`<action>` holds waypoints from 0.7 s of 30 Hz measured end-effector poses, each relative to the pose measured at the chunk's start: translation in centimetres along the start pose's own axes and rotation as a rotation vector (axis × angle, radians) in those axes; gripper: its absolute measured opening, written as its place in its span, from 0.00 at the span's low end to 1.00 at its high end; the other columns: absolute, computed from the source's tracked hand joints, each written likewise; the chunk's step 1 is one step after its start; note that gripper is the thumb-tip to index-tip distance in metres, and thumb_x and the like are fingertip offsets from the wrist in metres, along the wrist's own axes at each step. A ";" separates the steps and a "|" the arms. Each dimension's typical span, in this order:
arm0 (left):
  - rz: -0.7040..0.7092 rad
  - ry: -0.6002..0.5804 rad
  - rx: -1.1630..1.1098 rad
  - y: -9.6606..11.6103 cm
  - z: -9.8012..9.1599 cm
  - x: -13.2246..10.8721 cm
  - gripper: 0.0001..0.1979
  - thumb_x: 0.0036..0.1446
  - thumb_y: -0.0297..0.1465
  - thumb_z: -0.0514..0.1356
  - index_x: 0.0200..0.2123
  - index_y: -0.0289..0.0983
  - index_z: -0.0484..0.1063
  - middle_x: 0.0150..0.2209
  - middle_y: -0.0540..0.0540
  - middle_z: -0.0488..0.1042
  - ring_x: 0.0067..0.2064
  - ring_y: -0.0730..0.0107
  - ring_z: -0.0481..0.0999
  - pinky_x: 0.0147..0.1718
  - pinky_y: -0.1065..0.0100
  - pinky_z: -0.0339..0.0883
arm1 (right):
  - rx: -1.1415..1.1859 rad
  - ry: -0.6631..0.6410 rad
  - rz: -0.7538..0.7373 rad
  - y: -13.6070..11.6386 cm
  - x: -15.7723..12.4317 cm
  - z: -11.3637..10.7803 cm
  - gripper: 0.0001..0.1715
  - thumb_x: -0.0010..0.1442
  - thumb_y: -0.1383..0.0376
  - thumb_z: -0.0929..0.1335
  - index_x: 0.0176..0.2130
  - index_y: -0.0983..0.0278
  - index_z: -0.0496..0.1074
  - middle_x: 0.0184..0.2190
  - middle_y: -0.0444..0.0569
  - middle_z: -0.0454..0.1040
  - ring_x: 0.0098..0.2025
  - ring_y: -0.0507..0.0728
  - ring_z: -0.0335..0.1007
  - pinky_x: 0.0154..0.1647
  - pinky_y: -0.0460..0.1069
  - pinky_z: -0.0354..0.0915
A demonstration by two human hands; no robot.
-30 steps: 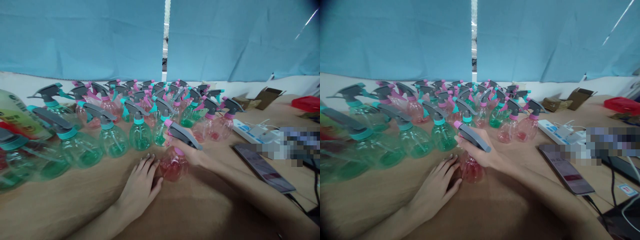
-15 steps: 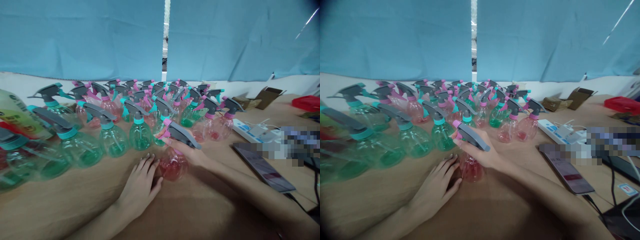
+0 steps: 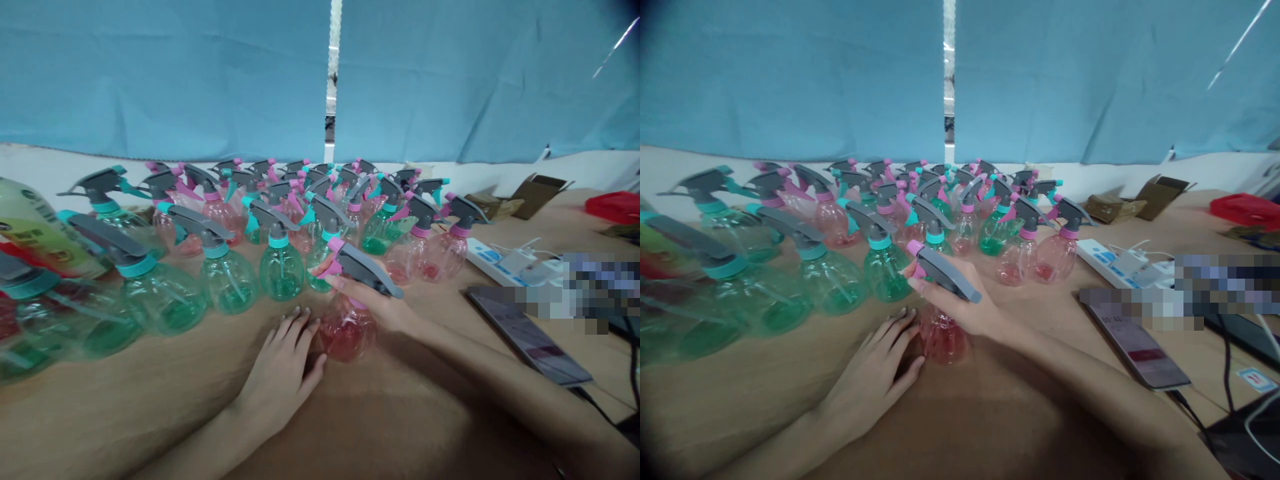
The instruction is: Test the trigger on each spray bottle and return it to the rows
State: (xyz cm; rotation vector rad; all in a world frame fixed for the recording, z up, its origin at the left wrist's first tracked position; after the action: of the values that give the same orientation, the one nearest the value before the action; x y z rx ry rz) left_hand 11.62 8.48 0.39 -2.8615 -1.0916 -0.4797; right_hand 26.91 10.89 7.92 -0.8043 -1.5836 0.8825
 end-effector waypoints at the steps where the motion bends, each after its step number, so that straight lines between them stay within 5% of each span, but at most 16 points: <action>1: -0.001 -0.003 0.004 0.0 0.1 0.0 0.19 0.63 0.34 0.51 0.53 0.30 0.64 0.57 0.33 0.66 0.59 0.48 0.63 0.52 0.48 0.62 | 0.003 0.005 0.005 0.1 0.0 0.0 0.07 0.59 0.64 0.68 0.40 0.59 0.73 0.39 0.46 0.75 0.39 0.54 0.70 0.44 0.51 0.66; 21: 0.003 0.013 -0.009 0.0 0.0 0.0 0.19 0.63 0.34 0.50 0.53 0.30 0.64 0.57 0.33 0.66 0.59 0.49 0.63 0.52 0.49 0.62 | -0.032 -0.009 0.055 -0.3 0.0 0.2 0.08 0.59 0.57 0.68 0.37 0.59 0.71 0.29 0.43 0.68 0.35 0.54 0.68 0.39 0.50 0.66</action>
State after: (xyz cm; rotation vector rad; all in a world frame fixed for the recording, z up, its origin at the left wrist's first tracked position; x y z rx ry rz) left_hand 11.63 8.44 0.41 -2.8630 -1.0864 -0.5041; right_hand 26.68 10.72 8.15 -0.8713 -1.5934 0.9025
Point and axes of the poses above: each hand's wrist, its own x-axis towards the middle knuckle, its own z-axis out of the palm, y = z × x, the point moved 5 cm from there along x, towards the middle knuckle
